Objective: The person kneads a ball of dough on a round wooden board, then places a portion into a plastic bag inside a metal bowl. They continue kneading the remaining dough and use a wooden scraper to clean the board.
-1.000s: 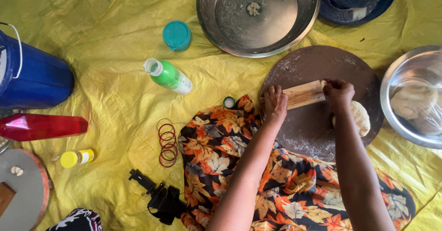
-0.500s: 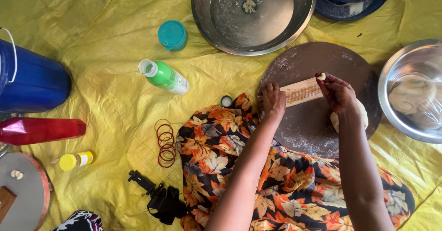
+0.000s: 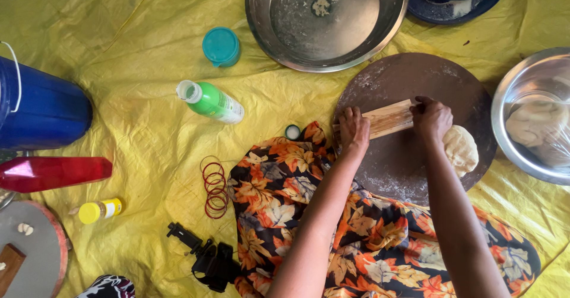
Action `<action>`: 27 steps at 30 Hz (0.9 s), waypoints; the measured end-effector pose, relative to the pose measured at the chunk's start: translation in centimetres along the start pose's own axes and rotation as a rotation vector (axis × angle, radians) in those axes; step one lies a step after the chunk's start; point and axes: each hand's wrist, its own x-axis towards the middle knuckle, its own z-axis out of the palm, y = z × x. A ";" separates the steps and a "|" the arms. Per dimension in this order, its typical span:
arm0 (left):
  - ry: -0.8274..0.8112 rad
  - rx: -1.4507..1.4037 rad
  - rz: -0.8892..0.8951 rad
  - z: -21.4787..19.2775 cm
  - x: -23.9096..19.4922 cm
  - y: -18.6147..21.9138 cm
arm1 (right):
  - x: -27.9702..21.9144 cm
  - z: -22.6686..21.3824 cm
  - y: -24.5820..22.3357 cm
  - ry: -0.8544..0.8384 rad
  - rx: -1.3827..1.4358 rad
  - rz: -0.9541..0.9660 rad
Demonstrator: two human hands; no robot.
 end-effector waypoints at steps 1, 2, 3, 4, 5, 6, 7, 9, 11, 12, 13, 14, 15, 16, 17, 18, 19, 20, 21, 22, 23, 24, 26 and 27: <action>-0.003 0.016 -0.002 0.1 0.1 0.0 | 0.1 0.7 -0.3 -0.045 -0.090 0.041; 0.005 -0.008 0.000 0.2 0.2 -0.1 | 0.1 1.2 -0.6 -0.091 -0.180 0.081; 0.013 -0.032 0.003 0.2 0.3 -0.1 | -0.2 1.7 -0.9 -0.042 -0.263 0.003; 0.021 -0.056 0.006 0.3 0.3 -0.1 | -0.7 2.5 -1.5 0.007 -0.345 -0.075; 0.017 -0.053 0.004 0.4 0.3 0.0 | -1.3 2.7 -1.7 0.055 -0.429 -0.153; 0.013 -0.051 0.002 0.4 0.4 -0.1 | -2.0 2.7 -1.9 0.054 -0.411 -0.193; 0.010 -0.048 0.002 0.4 0.4 0.0 | -2.9 2.8 -2.4 0.054 -0.393 -0.232; 0.004 -0.043 0.002 0.2 0.4 0.0 | -4.2 2.6 -3.4 0.017 -0.295 -0.300; 0.032 -0.047 0.002 0.0 0.2 0.0 | -5.2 2.1 -4.2 -0.057 -0.136 -0.358; 0.061 -0.053 0.004 0.0 0.1 -0.1 | -5.4 1.7 -4.5 -0.183 -0.037 -0.327; 0.091 -0.059 0.003 -0.1 0.0 -0.2 | -5.3 1.4 -4.7 -0.308 0.064 -0.297; 0.088 -0.069 -0.002 -0.2 -0.1 -0.2 | -5.1 1.1 -4.9 -0.433 0.166 -0.265; 0.085 -0.077 -0.009 -0.2 -0.2 -0.3 | -4.8 0.9 -5.0 -0.373 0.189 -0.202; 0.082 -0.086 -0.017 -0.2 -0.2 -0.4 | -4.3 0.6 -4.8 -0.313 0.212 -0.139; 0.063 -0.087 -0.009 -0.1 -0.2 -0.4 | -3.8 0.3 -4.5 -0.255 0.234 -0.077; 0.044 -0.087 -0.001 0.0 -0.1 -0.4 | -3.2 -0.1 -4.1 -0.177 0.237 -0.079; 0.023 -0.086 0.010 0.3 -0.1 -0.4 | -2.7 -0.4 -3.5 -0.098 0.241 -0.076; 0.024 -0.086 0.013 0.6 -0.1 -0.4 | -2.5 -0.4 -3.2 -0.019 0.245 -0.073; 0.029 -0.087 0.017 0.9 0.2 -0.4 | -2.3 -0.3 -3.2 -0.025 0.185 -0.068; 0.033 -0.088 0.022 1.2 0.4 -0.4 | -2.0 -0.2 -3.3 -0.031 0.125 -0.064; 0.051 -0.085 0.012 1.4 0.7 -0.5 | -1.8 0.0 -3.6 -0.037 0.065 -0.061; 0.074 -0.081 0.002 1.6 1.2 -0.7 | -1.6 0.3 -4.0 -0.008 0.069 -0.100; 0.076 -0.081 -0.005 2.4 1.4 -1.0 | -2.0 1.2 -5.4 0.041 0.078 -0.176; 0.068 -0.079 -0.003 2.7 1.5 -1.1 | -2.3 1.5 -6.2 0.040 0.040 -0.203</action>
